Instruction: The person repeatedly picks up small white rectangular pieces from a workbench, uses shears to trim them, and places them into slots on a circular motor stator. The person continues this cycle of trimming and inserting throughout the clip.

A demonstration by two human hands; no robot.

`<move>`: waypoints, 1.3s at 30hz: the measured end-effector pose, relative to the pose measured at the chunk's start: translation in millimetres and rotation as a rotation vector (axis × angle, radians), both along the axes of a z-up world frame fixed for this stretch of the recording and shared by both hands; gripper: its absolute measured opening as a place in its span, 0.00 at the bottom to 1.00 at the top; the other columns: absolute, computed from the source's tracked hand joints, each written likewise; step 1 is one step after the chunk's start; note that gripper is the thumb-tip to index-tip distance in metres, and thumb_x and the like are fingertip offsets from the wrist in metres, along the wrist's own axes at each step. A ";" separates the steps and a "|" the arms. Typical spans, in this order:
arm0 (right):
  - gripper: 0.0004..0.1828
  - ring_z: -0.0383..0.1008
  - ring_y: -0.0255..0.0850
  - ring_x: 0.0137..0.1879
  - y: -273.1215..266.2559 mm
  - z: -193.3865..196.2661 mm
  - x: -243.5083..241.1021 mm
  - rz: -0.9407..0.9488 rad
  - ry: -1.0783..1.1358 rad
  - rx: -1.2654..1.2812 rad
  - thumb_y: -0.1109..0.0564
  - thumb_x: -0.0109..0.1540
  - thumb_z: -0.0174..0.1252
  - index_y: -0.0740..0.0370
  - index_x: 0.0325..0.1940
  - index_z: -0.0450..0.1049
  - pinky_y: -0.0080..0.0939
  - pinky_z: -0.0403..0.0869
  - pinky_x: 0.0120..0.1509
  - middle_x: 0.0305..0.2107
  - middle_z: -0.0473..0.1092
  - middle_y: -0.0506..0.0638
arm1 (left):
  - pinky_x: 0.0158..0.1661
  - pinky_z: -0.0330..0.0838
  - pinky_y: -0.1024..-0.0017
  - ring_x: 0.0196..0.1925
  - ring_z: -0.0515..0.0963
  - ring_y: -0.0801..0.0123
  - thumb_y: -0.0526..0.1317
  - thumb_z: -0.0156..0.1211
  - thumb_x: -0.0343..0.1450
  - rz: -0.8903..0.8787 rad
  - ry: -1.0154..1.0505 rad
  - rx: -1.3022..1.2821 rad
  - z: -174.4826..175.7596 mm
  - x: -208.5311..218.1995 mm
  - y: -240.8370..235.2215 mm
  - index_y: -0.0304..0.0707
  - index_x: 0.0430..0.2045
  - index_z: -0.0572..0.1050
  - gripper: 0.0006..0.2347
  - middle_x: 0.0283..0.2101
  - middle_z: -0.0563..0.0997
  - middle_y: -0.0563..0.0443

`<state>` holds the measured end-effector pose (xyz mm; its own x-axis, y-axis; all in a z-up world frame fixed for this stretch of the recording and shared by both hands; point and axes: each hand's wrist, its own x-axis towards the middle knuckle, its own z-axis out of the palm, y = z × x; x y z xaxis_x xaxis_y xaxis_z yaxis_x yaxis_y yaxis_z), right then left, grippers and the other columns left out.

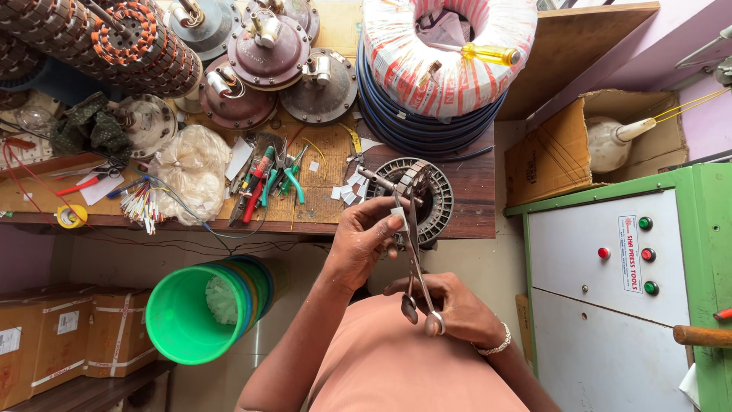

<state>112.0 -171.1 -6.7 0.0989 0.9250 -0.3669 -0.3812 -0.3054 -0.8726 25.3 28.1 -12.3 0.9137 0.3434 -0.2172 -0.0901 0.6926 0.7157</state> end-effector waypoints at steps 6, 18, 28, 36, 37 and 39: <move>0.57 0.67 0.28 0.31 4.1 -0.1 -1.1 -0.028 -0.047 -0.033 0.26 0.39 0.76 0.72 0.58 0.76 0.31 0.65 0.33 0.25 0.70 0.43 | 0.26 0.76 0.80 0.32 0.80 0.79 0.35 0.65 0.73 0.031 -0.052 0.041 -8.3 -0.7 4.0 0.28 0.47 0.77 0.11 0.38 0.82 0.51; 0.31 0.66 0.28 0.28 11.0 4.9 -2.5 -0.044 -0.056 -0.117 0.48 0.45 0.77 0.71 0.44 0.81 0.30 0.64 0.31 0.21 0.68 0.42 | 0.24 0.77 0.80 0.31 0.79 0.79 0.34 0.65 0.72 0.055 -0.042 0.048 -14.9 -1.4 11.4 0.28 0.48 0.75 0.12 0.37 0.81 0.50; 0.26 0.64 0.27 0.26 8.5 -1.7 -2.8 -0.028 0.050 -0.071 0.53 0.47 0.76 0.70 0.43 0.79 0.29 0.62 0.29 0.22 0.68 0.42 | 0.24 0.77 0.80 0.34 0.82 0.76 0.36 0.62 0.76 -0.046 -0.113 0.119 -15.2 -7.8 30.7 0.28 0.42 0.76 0.08 0.37 0.82 0.47; 0.27 0.64 0.28 0.26 7.6 -4.6 -3.6 -0.033 0.076 -0.071 0.52 0.46 0.78 0.71 0.42 0.79 0.29 0.61 0.28 0.22 0.68 0.42 | 0.22 0.76 0.81 0.34 0.80 0.77 0.37 0.62 0.76 -0.051 -0.091 0.182 -15.1 -12.1 32.8 0.29 0.41 0.77 0.07 0.36 0.81 0.48; 0.27 0.63 0.28 0.26 6.7 -5.3 -4.3 -0.040 0.088 -0.071 0.52 0.46 0.78 0.71 0.42 0.79 0.29 0.60 0.28 0.22 0.68 0.42 | 0.22 0.76 0.80 0.34 0.80 0.77 0.37 0.62 0.76 -0.046 -0.090 0.184 -15.7 -12.6 32.6 0.29 0.41 0.77 0.07 0.36 0.81 0.48; 0.26 0.64 0.28 0.27 6.7 -7.9 -5.1 -0.035 0.074 -0.072 0.52 0.46 0.78 0.70 0.41 0.79 0.29 0.62 0.29 0.22 0.69 0.43 | 0.22 0.76 0.80 0.34 0.81 0.77 0.37 0.62 0.75 -0.037 -0.089 0.187 -17.2 -13.1 32.0 0.29 0.40 0.77 0.07 0.36 0.82 0.48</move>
